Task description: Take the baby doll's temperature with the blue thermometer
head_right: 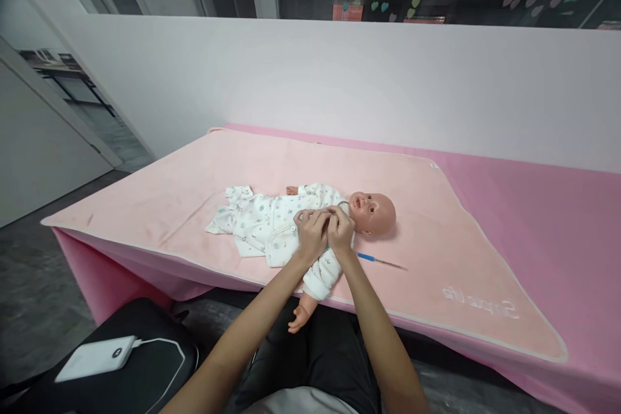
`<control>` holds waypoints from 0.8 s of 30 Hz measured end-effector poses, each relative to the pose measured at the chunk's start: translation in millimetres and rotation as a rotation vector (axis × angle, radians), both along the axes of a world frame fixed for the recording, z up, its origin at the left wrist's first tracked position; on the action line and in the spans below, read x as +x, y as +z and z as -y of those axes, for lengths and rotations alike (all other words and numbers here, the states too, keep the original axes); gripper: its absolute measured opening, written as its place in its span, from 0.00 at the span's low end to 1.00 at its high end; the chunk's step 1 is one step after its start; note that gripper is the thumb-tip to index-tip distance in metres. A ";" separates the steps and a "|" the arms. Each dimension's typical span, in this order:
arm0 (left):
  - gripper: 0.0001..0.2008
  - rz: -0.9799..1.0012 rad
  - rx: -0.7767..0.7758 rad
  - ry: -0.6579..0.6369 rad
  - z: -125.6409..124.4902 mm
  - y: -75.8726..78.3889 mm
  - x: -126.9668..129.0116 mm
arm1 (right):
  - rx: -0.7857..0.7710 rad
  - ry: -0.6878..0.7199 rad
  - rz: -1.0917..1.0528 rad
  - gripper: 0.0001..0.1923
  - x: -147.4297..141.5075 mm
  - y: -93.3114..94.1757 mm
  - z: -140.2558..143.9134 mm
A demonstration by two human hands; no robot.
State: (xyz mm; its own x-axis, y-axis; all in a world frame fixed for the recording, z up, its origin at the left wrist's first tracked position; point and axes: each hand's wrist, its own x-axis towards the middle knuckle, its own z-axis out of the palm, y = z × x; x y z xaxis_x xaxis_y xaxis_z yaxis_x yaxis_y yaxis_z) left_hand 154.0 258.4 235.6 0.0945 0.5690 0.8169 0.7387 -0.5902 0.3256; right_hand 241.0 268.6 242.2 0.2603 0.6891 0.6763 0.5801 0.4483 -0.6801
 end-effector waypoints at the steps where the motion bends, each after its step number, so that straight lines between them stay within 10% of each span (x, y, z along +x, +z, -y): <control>1: 0.06 0.019 0.005 0.008 0.7 -0.4 0.8 | 0.003 -0.001 -0.006 0.17 1.5 -2.8 2.2; 24: 0.08 0.176 -0.036 0.102 3.2 6.8 3.1 | 0.056 -0.005 -0.161 0.13 -0.2 -23.0 6.9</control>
State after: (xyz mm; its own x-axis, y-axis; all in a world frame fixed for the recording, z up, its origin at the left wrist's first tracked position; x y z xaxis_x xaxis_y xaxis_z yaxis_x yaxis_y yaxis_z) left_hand 157.1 255.2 242.4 -0.1076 0.5974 0.7947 0.7235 -0.5012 0.4747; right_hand 240.8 261.7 219.2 0.3717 0.6497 0.6631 0.4679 0.4858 -0.7383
